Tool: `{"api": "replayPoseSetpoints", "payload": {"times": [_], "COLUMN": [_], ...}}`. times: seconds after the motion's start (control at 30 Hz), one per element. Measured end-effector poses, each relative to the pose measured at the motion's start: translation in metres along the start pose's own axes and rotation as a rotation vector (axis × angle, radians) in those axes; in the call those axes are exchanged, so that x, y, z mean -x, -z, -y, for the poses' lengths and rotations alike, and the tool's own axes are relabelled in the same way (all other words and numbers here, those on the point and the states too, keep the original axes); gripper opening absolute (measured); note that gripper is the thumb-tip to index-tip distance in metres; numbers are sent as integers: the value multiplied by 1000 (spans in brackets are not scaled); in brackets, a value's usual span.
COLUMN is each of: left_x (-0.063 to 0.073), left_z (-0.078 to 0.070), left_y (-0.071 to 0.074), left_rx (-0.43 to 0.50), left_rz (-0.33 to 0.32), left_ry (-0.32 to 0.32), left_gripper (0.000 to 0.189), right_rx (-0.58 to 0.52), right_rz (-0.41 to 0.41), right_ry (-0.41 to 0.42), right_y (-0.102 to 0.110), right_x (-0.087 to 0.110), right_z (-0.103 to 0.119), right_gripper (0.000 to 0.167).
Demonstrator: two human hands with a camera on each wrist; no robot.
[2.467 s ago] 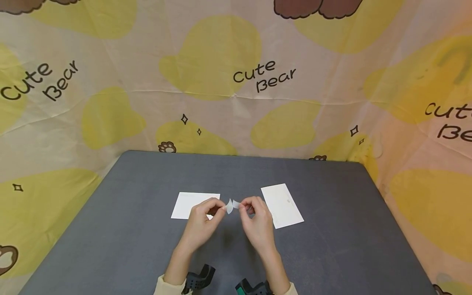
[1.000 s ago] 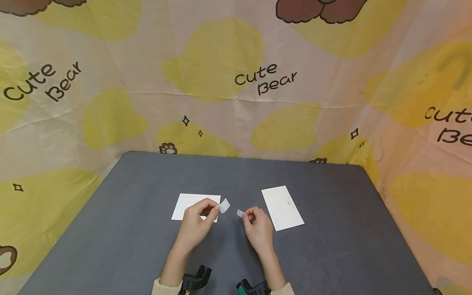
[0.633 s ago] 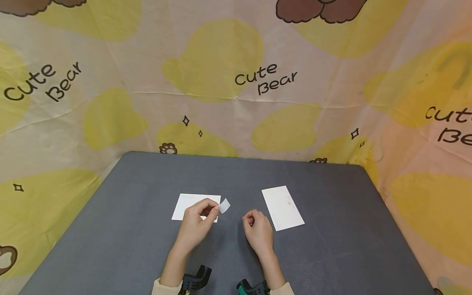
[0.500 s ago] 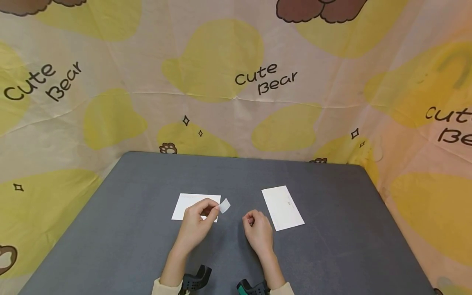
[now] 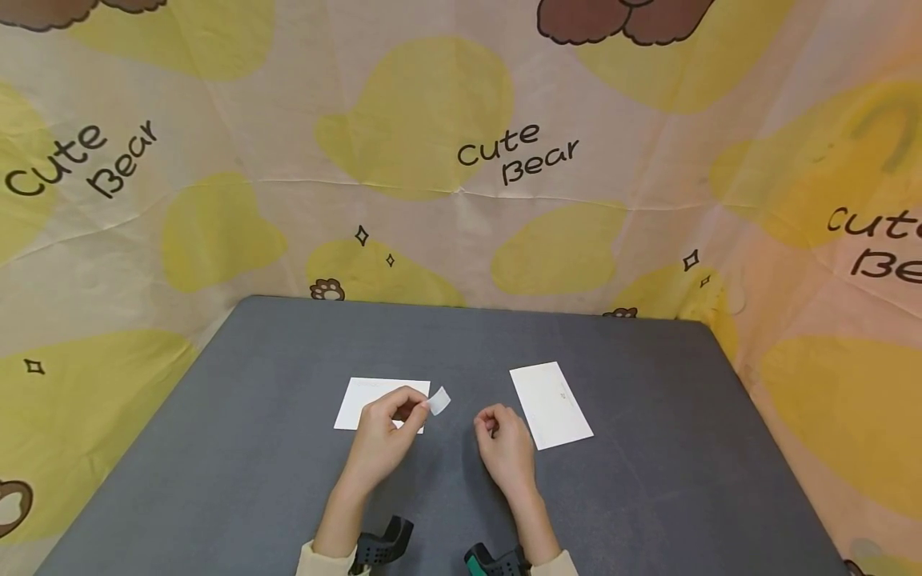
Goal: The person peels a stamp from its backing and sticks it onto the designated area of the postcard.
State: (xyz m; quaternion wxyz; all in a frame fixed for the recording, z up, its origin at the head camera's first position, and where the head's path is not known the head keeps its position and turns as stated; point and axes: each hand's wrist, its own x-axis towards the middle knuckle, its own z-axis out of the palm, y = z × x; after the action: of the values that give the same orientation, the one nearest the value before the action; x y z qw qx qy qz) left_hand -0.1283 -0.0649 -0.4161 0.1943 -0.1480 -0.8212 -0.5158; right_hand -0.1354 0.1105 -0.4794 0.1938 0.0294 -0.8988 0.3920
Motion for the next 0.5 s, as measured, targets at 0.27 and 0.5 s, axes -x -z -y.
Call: {"api": "replayPoseSetpoints", "payload": {"times": [0.27, 0.5], "left_x": [1, 2], "left_z": [0, -1], "left_y": [-1, -2], "left_rx": [-9, -1], "left_rz": [-4, 7], "left_ry": [-6, -5], "left_gripper": [16, 16], "right_rx": [-43, -84], "right_rz": [-48, -37], "right_ry": [79, 81], "right_y": [7, 16], "right_x": [-1, -2], "right_z": [11, 22], "right_gripper": [9, 13]}}
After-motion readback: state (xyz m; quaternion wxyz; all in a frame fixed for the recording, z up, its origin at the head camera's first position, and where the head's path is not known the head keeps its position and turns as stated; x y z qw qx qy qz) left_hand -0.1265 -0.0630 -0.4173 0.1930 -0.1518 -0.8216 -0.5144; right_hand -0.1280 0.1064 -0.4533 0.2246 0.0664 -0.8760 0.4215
